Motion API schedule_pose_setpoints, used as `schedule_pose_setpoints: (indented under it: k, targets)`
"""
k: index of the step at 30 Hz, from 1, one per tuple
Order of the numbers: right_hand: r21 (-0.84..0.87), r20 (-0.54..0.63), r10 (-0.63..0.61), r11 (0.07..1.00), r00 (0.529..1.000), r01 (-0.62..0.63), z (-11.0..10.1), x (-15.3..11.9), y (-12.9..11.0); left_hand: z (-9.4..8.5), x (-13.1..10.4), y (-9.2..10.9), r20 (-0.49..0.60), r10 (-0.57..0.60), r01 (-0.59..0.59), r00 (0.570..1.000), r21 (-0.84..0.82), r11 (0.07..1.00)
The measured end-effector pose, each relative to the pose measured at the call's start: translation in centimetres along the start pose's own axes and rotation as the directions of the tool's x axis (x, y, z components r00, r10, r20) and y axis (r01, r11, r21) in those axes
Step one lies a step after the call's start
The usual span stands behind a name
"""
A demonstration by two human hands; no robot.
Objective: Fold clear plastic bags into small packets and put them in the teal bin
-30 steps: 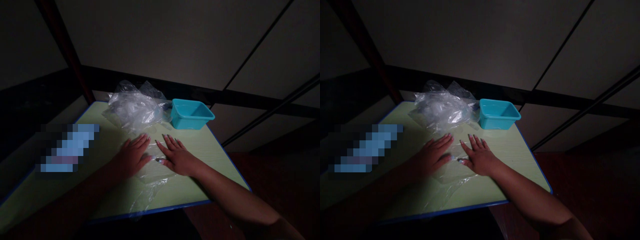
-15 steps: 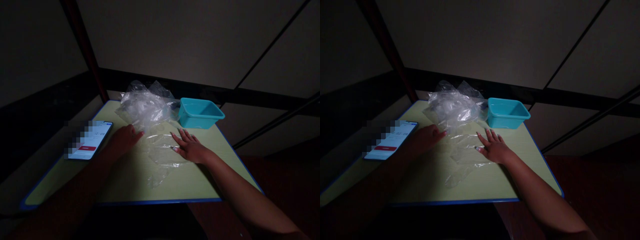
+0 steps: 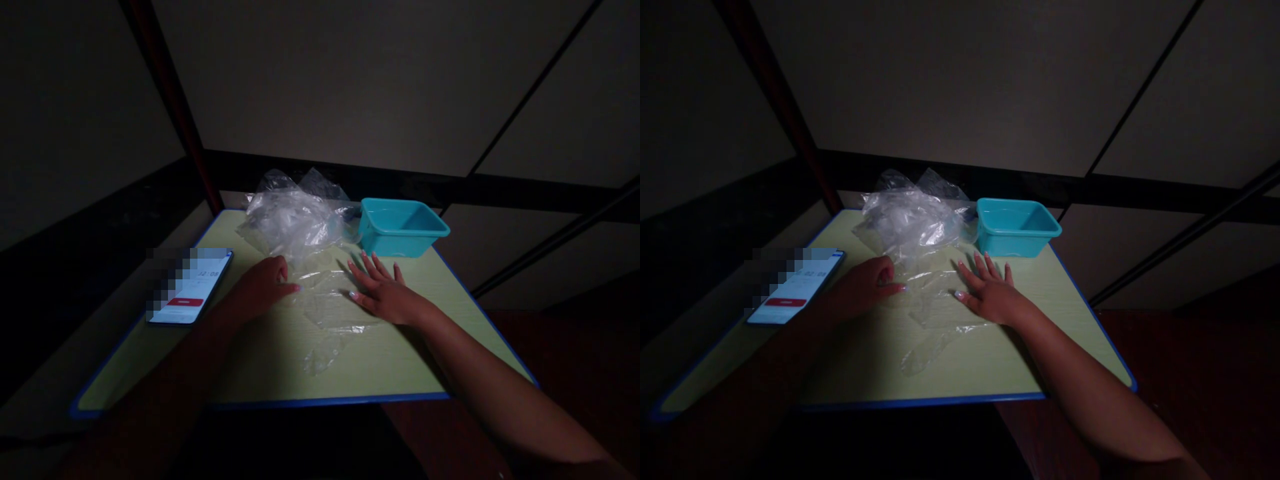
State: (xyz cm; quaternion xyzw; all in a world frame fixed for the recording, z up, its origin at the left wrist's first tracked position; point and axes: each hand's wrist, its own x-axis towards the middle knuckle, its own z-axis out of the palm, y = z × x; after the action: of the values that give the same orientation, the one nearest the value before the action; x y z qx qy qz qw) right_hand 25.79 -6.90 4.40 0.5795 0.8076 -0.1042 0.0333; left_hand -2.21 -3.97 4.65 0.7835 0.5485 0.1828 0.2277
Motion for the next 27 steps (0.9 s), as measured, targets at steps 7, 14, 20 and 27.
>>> schedule_pose_setpoints:
  k: [7, 14, 20, 27]
  targets:
    - [0.031, 0.06, -0.239, 0.971, 0.969, 0.237, -0.3, -1.2, -1.9, -1.6, -1.2, 1.3, 0.593, 0.08, 0.083, 0.801, -0.243, 0.966]
    - [0.04, 0.064, -0.312, 0.95, 0.948, 0.31, 0.5, -1.1, -1.6, -0.4, -1.1, 1.5, 0.614, 0.037, 0.223, 0.789, -0.342, 0.913]
    - [0.007, 0.108, -0.255, 0.967, 0.961, 0.255, 1.0, -0.7, -1.9, 0.5, -1.2, 1.8, 0.613, 0.011, 0.266, 0.79, -0.359, 0.894]
    - [0.016, 0.11, -0.254, 0.967, 0.961, 0.254, 0.9, -0.7, -2.2, 1.5, -1.5, 2.2, 0.681, 0.053, 0.288, 0.731, -0.377, 0.88]
